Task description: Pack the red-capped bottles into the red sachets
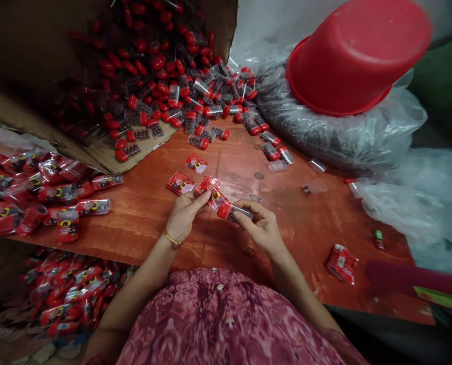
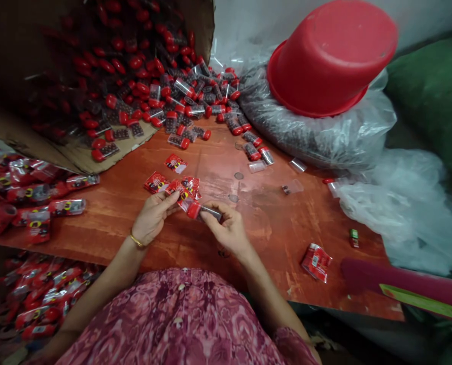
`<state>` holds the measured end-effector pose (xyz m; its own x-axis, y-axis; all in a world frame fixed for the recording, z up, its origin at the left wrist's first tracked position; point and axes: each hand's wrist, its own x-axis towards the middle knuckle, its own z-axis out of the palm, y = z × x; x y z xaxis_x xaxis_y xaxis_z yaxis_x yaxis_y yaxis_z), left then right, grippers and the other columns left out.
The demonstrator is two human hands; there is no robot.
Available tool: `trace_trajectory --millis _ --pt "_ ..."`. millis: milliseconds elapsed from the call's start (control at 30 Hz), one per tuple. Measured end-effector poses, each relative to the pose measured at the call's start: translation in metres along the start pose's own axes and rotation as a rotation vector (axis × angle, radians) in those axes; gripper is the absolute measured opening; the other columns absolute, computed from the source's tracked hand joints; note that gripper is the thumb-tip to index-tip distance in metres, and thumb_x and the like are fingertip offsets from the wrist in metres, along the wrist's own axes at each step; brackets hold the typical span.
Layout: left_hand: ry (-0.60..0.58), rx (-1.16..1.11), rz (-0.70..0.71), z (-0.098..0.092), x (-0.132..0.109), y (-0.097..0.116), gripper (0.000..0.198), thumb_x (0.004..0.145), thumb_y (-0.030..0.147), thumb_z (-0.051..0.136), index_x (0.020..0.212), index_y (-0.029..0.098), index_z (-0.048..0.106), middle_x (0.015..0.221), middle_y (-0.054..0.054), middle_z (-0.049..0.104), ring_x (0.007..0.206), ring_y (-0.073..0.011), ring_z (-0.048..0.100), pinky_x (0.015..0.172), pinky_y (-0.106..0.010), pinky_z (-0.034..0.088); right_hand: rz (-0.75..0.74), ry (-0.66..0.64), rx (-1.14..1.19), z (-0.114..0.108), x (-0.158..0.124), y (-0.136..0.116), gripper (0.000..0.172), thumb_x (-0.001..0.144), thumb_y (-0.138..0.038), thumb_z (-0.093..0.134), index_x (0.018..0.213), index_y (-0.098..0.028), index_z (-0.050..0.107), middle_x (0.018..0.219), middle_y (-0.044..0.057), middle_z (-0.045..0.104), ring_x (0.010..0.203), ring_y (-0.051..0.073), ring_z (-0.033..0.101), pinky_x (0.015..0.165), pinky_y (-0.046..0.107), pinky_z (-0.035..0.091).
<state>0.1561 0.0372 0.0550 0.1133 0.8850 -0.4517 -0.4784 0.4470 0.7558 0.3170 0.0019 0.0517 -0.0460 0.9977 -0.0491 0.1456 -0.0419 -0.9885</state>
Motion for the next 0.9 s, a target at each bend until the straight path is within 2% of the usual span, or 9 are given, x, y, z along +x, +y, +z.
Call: trace_trajectory --millis 100,267,433,500,600,733,900 --pt "-0.014 0.014 0.014 0.004 -0.001 -0.001 0.035 0.048 0.039 0.081 0.069 0.014 0.067 0.070 -0.001 0.068 0.064 -0.0120 0.060 0.065 -0.024 0.048 -0.007 0.019 0.032 0.005 -0.001 0.003 0.018 0.072 -0.035 0.063 0.078 -0.018 0.066 0.067 0.000 0.063 0.056 0.011 0.052 0.051 0.023 0.043" --pt "0.042 -0.002 0.082 0.009 -0.002 -0.010 0.035 0.051 0.039 0.080 0.072 0.014 0.064 0.069 0.000 0.067 0.062 -0.0101 0.059 0.064 -0.022 0.047 0.020 0.186 0.101 0.013 -0.003 0.010 0.022 0.074 -0.038 0.061 0.085 -0.019 0.064 0.072 0.000 0.062 0.053 0.010 0.051 0.048 0.023 0.043" --pt "0.041 0.008 0.174 0.011 0.000 -0.027 0.026 0.058 0.032 0.077 0.073 0.015 0.063 0.071 0.003 0.064 0.066 -0.0088 0.057 0.068 -0.022 0.046 0.060 0.139 0.147 0.026 -0.002 0.016 0.027 0.075 -0.040 0.062 0.090 -0.018 0.062 0.071 0.000 0.061 0.048 0.007 0.046 0.044 0.021 0.039" --pt "0.034 0.012 0.164 0.012 0.000 -0.032 0.025 0.059 0.031 0.077 0.070 0.014 0.063 0.067 0.002 0.063 0.062 -0.0082 0.056 0.065 -0.021 0.045 0.079 0.177 0.187 0.033 0.000 0.017 0.029 0.075 -0.042 0.061 0.091 -0.018 0.060 0.068 -0.002 0.059 0.044 0.006 0.043 0.042 0.021 0.038" --pt "0.027 0.000 0.117 0.012 0.001 -0.030 0.026 0.060 0.033 0.076 0.067 0.012 0.063 0.063 0.001 0.062 0.058 -0.0087 0.054 0.059 -0.021 0.044 0.092 0.182 0.264 0.039 0.004 0.018 0.031 0.074 -0.044 0.061 0.092 -0.020 0.055 0.069 -0.003 0.057 0.043 0.006 0.045 0.042 0.020 0.040" --pt "0.046 -0.065 0.132 0.009 0.002 -0.022 0.026 0.059 0.034 0.076 0.066 0.012 0.064 0.066 -0.001 0.064 0.061 -0.0104 0.056 0.063 -0.022 0.045 0.077 0.067 0.331 0.035 0.005 0.018 0.030 0.074 -0.043 0.063 0.092 -0.021 0.053 0.065 -0.004 0.057 0.046 0.007 0.052 0.046 0.020 0.044" --pt "-0.080 -0.004 0.109 0.009 0.002 -0.025 0.025 0.060 0.035 0.076 0.064 0.013 0.065 0.062 -0.001 0.063 0.058 -0.0106 0.054 0.057 -0.022 0.043 0.054 0.113 0.349 0.033 0.012 0.021 0.028 0.071 -0.042 0.067 0.082 -0.020 0.055 0.062 -0.003 0.058 0.040 0.006 0.048 0.038 0.019 0.040"
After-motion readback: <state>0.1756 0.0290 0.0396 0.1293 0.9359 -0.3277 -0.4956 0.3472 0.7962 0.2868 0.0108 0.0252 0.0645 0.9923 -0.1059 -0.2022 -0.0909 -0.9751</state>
